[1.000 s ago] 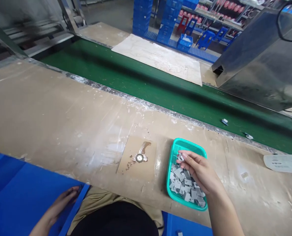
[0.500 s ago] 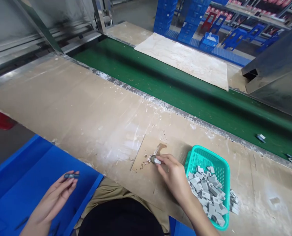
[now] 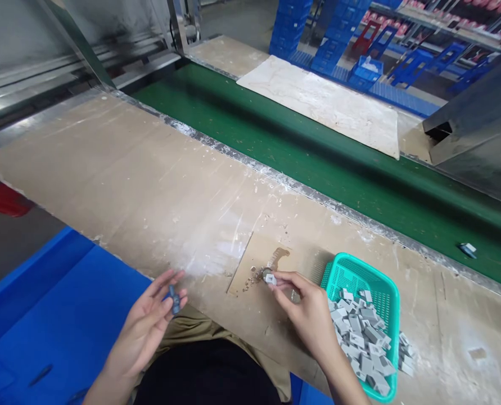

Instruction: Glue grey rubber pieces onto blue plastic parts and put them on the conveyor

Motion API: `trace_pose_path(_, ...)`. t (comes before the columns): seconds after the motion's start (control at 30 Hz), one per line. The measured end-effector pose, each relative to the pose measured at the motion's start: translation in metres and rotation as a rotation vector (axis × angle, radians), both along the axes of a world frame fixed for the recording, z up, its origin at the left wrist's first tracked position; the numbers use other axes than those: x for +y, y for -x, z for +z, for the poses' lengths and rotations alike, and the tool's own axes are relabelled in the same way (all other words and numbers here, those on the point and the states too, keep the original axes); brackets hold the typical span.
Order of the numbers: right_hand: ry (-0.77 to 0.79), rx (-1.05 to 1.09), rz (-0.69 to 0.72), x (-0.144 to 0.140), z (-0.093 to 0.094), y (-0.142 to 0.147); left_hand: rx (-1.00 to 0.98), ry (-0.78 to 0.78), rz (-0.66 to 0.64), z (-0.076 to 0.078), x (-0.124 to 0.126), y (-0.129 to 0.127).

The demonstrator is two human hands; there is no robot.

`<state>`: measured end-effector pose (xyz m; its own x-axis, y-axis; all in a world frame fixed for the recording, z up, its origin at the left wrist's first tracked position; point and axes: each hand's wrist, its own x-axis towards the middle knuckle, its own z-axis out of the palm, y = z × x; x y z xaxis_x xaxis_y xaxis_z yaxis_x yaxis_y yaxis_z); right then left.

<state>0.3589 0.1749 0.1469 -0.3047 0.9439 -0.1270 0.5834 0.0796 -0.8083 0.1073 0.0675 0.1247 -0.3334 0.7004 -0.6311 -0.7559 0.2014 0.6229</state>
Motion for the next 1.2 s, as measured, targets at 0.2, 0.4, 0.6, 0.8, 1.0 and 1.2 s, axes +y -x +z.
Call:
trace_pose_path(0.2,0.264,0.32,-0.115,-0.022,0.027,0.015,-0.294,-0.107,-0.228,0.002,0.03,-0.042)
trace_pose_path(0.4,0.202,0.33,-0.164,-0.035,0.032,0.022,-0.222,-0.125,-0.312,0.012,0.043,-0.066)
trace_pose_path(0.6,0.19,0.295,-0.135,-0.039,0.03,0.025,-0.03,-0.185,-0.348,0.013,0.042,-0.072)
trace_pose_path(0.8,0.268,0.298,-0.1,-0.041,0.03,0.028,0.277,-0.202,-0.38,0.019,0.041,-0.074)
trace_pose_path(1.0,0.223,0.204,0.004,-0.013,0.021,0.017,0.376,-0.225,-0.447,0.016,0.053,-0.07)
trace_pose_path(1.2,-0.229,-0.352,-0.39,0.107,0.019,-0.065,0.707,0.058,-0.071,0.005,0.026,0.009)
